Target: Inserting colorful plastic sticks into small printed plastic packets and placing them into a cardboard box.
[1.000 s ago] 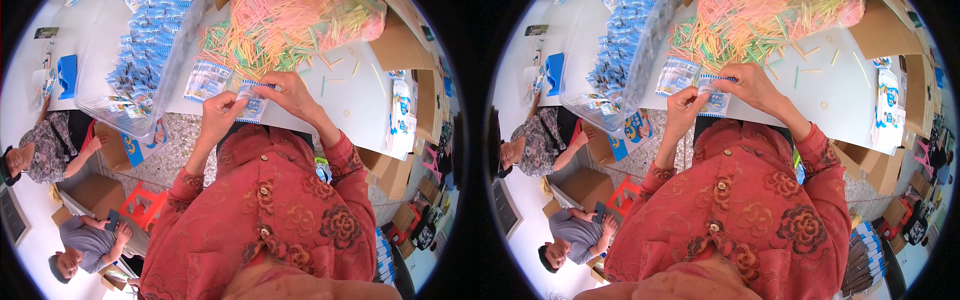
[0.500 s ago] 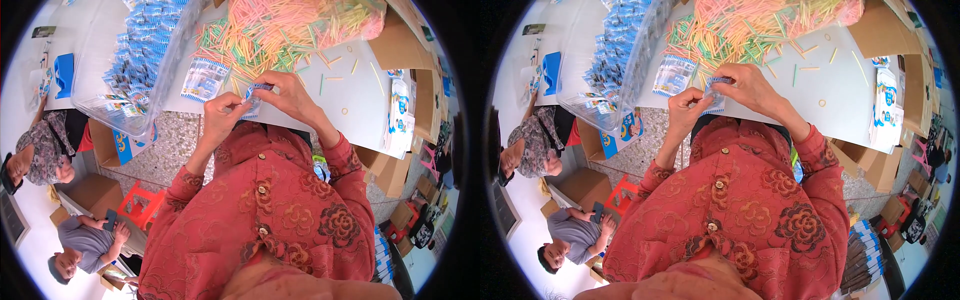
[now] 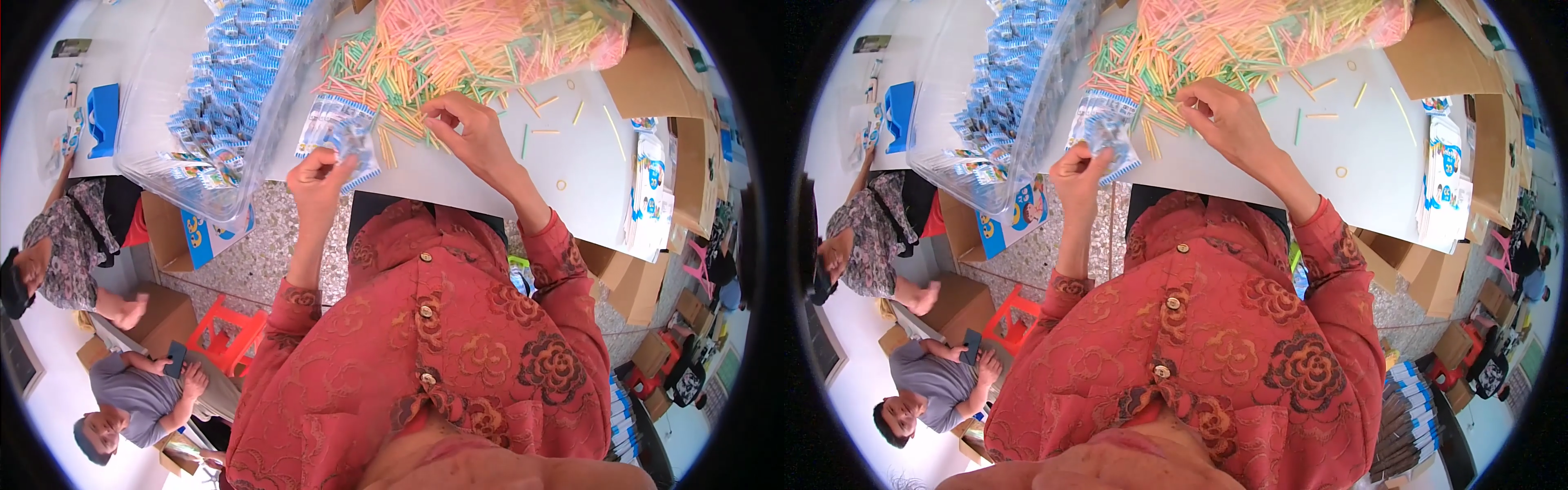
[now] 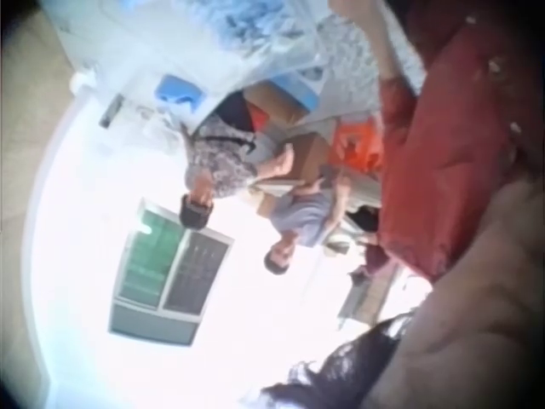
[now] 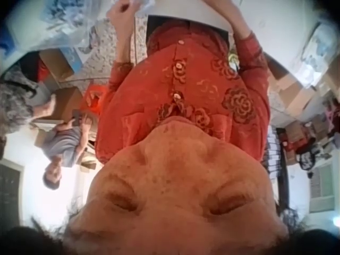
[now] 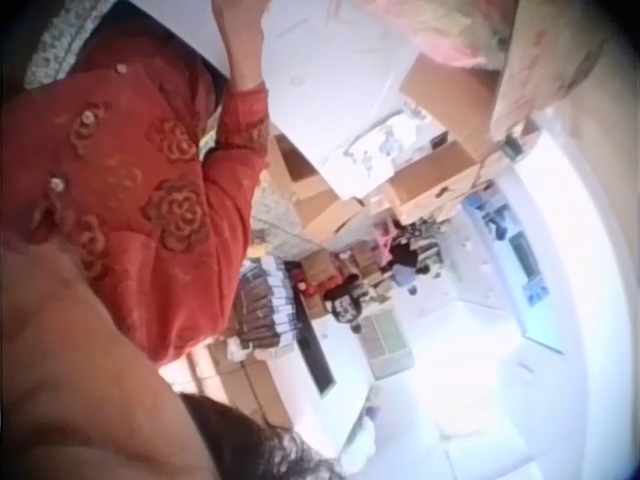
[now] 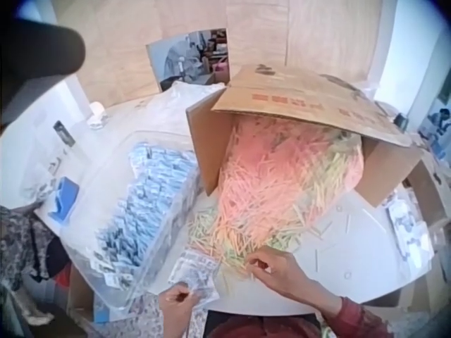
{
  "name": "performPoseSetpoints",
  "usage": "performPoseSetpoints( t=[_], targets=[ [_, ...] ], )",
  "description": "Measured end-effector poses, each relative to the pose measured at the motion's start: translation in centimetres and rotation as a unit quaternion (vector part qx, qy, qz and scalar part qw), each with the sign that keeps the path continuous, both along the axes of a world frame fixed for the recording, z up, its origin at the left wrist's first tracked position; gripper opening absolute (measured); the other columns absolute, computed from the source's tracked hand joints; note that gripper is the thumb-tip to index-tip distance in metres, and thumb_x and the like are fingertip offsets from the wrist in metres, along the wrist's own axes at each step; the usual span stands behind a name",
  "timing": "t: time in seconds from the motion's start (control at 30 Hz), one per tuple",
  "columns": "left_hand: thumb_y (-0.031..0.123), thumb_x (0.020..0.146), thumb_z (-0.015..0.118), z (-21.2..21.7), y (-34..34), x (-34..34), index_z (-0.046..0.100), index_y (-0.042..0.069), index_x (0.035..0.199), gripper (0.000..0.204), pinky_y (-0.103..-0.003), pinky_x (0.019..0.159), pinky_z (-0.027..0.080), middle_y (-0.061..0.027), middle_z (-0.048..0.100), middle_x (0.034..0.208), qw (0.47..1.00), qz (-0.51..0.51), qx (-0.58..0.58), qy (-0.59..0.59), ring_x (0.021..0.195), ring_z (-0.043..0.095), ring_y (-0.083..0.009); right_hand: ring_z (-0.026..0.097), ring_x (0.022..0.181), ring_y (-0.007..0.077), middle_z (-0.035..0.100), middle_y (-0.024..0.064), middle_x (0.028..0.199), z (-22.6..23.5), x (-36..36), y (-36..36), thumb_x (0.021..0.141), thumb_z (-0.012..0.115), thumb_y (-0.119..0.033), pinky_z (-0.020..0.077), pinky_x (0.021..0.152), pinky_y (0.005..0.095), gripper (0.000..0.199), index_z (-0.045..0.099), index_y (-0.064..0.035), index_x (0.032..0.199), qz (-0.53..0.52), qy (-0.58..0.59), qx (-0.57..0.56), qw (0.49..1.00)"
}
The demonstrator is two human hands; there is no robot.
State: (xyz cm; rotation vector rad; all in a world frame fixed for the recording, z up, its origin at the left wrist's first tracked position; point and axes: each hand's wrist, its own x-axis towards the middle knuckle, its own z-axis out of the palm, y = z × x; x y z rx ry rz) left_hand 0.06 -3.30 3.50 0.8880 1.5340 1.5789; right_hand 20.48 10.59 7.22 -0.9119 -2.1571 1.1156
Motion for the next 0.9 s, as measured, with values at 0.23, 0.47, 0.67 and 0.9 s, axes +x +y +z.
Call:
performPoseSetpoints(
  t=[0.23,0.47,0.67,0.9],
  targets=[
    [0.000,0.079,0.072,1.7,0.9,-0.8,0.059,0.002,0.072,0.015,-0.017,0.054,0.035,0.0050,0.056,0.069,0.998,0.061,0.006,-0.029,0.061,0.046,-0.0004,0.060,0.066,0.0192,0.063,0.0069,0.084,-1.3,-2.0,0.9,0.084,0.064,-0.010,0.0475,0.058,0.0300,0.012,0.064,-0.0022,0.093,-0.006,-0.035,0.120,0.992],
    [-0.001,0.077,0.073,0.2,0.7,-0.4,0.059,0.002,0.073,0.015,-0.017,0.054,0.038,0.0056,0.056,0.070,0.998,0.046,0.029,-0.015,0.062,0.047,-0.0006,0.064,0.071,0.0276,0.065,0.0087,0.085,-0.5,-5.8,1.7,0.083,0.062,-0.010,0.0515,0.061,0.0351,0.012,0.064,-0.0047,0.093,-0.014,-0.108,0.233,0.966],
    [-0.001,0.077,0.072,-0.3,0.2,-1.1,0.055,0.002,0.069,0.019,-0.019,0.053,0.033,0.0060,0.049,0.066,0.995,0.056,0.000,0.080,0.060,0.042,-0.0013,0.063,0.069,0.0265,0.065,0.0093,0.085,-1.3,-3.0,2.5,0.081,0.064,-0.007,0.0503,0.058,0.0343,0.012,0.064,-0.0040,0.093,-0.026,-0.094,0.269,0.958],
    [-0.003,0.077,0.071,-0.3,1.8,-1.2,0.058,0.001,0.075,0.013,-0.019,0.056,0.038,0.0034,0.053,0.071,0.999,0.023,0.032,-0.001,0.064,0.046,-0.0034,0.057,0.061,0.0151,0.059,0.0054,0.075,-0.3,4.1,1.9,0.082,0.064,-0.003,0.0465,0.055,0.0259,0.011,0.061,-0.0032,0.093,-0.193,-0.010,0.199,0.961]
  ],
)
